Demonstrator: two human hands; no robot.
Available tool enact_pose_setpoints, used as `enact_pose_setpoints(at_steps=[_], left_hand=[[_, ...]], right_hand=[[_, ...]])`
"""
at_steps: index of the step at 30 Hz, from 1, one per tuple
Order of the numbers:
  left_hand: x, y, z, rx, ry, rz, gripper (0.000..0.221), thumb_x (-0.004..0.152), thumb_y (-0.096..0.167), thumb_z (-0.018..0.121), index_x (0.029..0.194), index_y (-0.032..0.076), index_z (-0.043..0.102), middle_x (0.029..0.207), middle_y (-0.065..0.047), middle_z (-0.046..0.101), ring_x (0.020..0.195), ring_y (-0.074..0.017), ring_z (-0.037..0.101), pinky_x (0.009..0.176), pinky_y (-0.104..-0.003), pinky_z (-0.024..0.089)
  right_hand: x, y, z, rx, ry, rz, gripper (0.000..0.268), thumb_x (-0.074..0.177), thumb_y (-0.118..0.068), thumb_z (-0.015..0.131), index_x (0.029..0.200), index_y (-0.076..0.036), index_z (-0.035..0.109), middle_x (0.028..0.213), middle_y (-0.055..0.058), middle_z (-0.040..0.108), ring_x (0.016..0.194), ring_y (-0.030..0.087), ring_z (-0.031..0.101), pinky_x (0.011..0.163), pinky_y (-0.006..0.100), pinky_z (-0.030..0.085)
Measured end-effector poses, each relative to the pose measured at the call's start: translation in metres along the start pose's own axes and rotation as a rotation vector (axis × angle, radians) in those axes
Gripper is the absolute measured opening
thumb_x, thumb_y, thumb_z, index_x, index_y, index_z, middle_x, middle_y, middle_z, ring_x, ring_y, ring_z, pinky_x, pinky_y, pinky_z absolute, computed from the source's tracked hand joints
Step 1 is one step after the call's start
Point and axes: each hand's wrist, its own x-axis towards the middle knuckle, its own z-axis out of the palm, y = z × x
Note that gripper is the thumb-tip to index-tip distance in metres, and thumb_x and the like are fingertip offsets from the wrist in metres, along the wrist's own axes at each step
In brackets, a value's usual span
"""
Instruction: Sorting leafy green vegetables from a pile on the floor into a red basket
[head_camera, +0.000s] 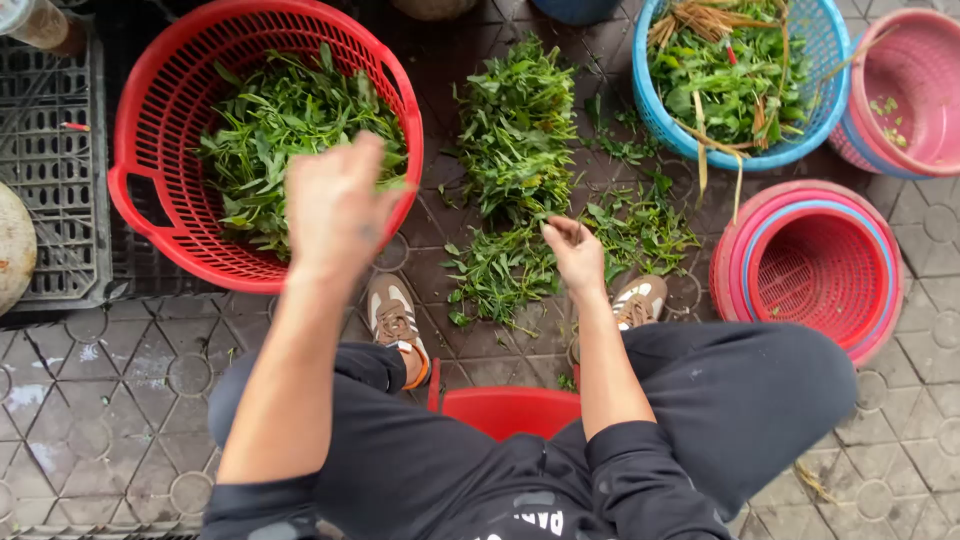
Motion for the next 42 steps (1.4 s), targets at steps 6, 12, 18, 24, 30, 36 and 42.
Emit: enact_pose_setpoints(at_steps=[6,12,18,24,30,36,42], left_hand=[[-0.001,-0.011,-0.08,0.015,-0.114,-0.283,0.074,0.091,0.031,0.084,0.144,-0.011,0.056,0.122,-0.033,0.064,0.102,-0.0523,0.066,0.083,-0.058,0.051],[0.003,0.023,-0.084,-0.394,-0.645,-0.288,0.067,0.088,0.028,0.078,0.145,0.002,0.056,0.117,-0.022,0.072,0.106,-0.0389,0.071,0.096,-0.05,0.052],[0.007,0.03,-0.061,-0.261,-0.679,-0.22,0.071,0.087,0.037,0.076,0.147,0.009,0.052,0.117,-0.016,0.07,0.102,-0.0389,0.072,0.099,-0.05,0.05],[0.022,0.046,-0.038,-0.284,-0.62,-0.141,0.067,0.088,0.036,0.077,0.144,0.006,0.055,0.11,-0.017,0.071,0.1,-0.041,0.072,0.098,-0.053,0.051],[-0.009,0.075,0.086,-0.004,-0.488,0.008,0.019,0.081,0.04,0.078,0.09,0.024,0.075,0.079,0.002,0.067,0.074,-0.0256,0.072,0.07,-0.042,0.058],[-0.019,0.102,0.137,-0.144,-0.627,0.023,0.024,0.09,0.044,0.07,0.094,0.021,0.074,0.083,-0.001,0.073,0.086,-0.0275,0.075,0.084,-0.045,0.055],[-0.012,0.099,0.137,-0.355,-0.743,-0.33,0.026,0.097,0.041,0.062,0.098,0.018,0.075,0.085,-0.012,0.077,0.087,-0.0385,0.077,0.078,-0.05,0.06]], right_hand=[[0.068,0.113,0.011,-0.648,-0.031,0.124,0.026,0.093,-0.032,0.075,0.117,-0.023,0.078,0.105,0.002,0.078,0.107,0.022,0.071,0.091,0.04,0.055],[0.085,0.131,0.052,-1.243,-0.383,-0.023,0.035,0.104,-0.02,0.047,0.132,-0.029,0.066,0.136,0.001,0.054,0.112,0.04,0.069,0.099,0.055,0.057],[0.092,0.151,0.033,-1.482,-0.362,-0.035,0.027,0.101,-0.01,0.053,0.121,-0.005,0.07,0.129,0.016,0.05,0.094,0.046,0.073,0.088,0.06,0.059],[0.063,0.102,-0.019,-0.941,-0.395,0.036,0.027,0.087,-0.04,0.078,0.105,-0.02,0.078,0.098,0.009,0.077,0.106,0.036,0.07,0.095,0.049,0.053],[0.013,0.008,-0.027,-0.175,-0.225,0.017,0.017,0.086,-0.013,0.082,0.102,-0.009,0.077,0.074,-0.003,0.066,0.064,0.004,0.054,0.049,0.016,0.045],[-0.017,-0.009,-0.025,0.126,-0.136,-0.011,0.016,0.089,-0.011,0.081,0.103,-0.005,0.075,0.069,0.002,0.064,0.045,0.003,0.046,0.037,0.016,0.038],[-0.04,-0.032,0.001,0.416,-0.197,0.283,0.093,0.102,-0.072,0.026,0.155,0.004,0.031,0.103,0.003,0.039,0.062,0.001,0.038,0.043,0.013,0.033]])
